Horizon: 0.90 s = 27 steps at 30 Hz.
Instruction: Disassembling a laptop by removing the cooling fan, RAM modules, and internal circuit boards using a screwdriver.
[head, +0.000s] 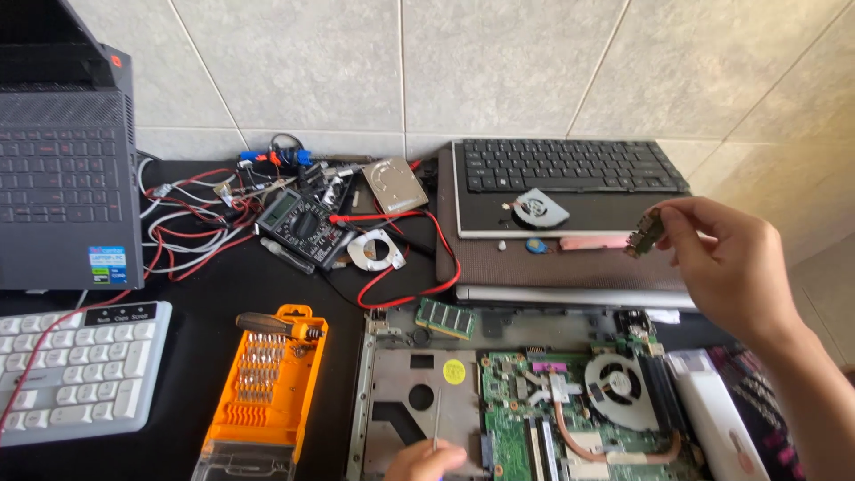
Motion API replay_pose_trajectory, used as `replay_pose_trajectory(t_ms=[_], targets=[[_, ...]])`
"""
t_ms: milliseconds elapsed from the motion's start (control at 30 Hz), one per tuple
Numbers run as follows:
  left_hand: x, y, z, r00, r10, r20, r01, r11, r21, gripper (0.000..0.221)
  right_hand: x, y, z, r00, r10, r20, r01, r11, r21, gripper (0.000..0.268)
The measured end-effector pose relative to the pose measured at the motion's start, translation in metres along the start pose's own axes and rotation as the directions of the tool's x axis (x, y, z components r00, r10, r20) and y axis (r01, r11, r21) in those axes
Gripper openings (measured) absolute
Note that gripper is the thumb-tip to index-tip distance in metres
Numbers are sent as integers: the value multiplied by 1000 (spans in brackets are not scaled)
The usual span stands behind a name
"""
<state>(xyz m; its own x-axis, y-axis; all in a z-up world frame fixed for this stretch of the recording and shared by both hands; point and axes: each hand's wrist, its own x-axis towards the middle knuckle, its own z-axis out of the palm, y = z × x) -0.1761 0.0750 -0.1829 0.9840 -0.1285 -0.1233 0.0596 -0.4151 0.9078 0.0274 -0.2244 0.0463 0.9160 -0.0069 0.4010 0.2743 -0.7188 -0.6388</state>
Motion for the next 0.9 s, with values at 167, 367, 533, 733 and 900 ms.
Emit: replay_pose_trajectory(t_ms=[167, 367, 533, 733, 900], targets=[[-43, 116, -39, 924, 136, -358, -162, 986, -43, 41, -69, 4, -24, 996, 89, 32, -90, 996, 27, 13], [-45, 131, -52, 938, 202, -281, -187, 979, 80, 33, -160, 19, -34, 888, 457, 58, -460, 887, 47, 22], [-53, 130, -56, 989, -120, -85, 110, 987, -114, 56, -200, 7, -23, 856, 517, 21, -506, 827, 246, 22], [-31, 48, -87, 749, 506, 427, -528, 846, -76, 67, -202, -2, -7, 917, 398, 37, -387, 861, 331, 21], [-38, 112, -79, 968, 16, 252, -101, 938, 331, 19, -199, -1, -11, 919, 395, -10, -376, 881, 288, 18]])
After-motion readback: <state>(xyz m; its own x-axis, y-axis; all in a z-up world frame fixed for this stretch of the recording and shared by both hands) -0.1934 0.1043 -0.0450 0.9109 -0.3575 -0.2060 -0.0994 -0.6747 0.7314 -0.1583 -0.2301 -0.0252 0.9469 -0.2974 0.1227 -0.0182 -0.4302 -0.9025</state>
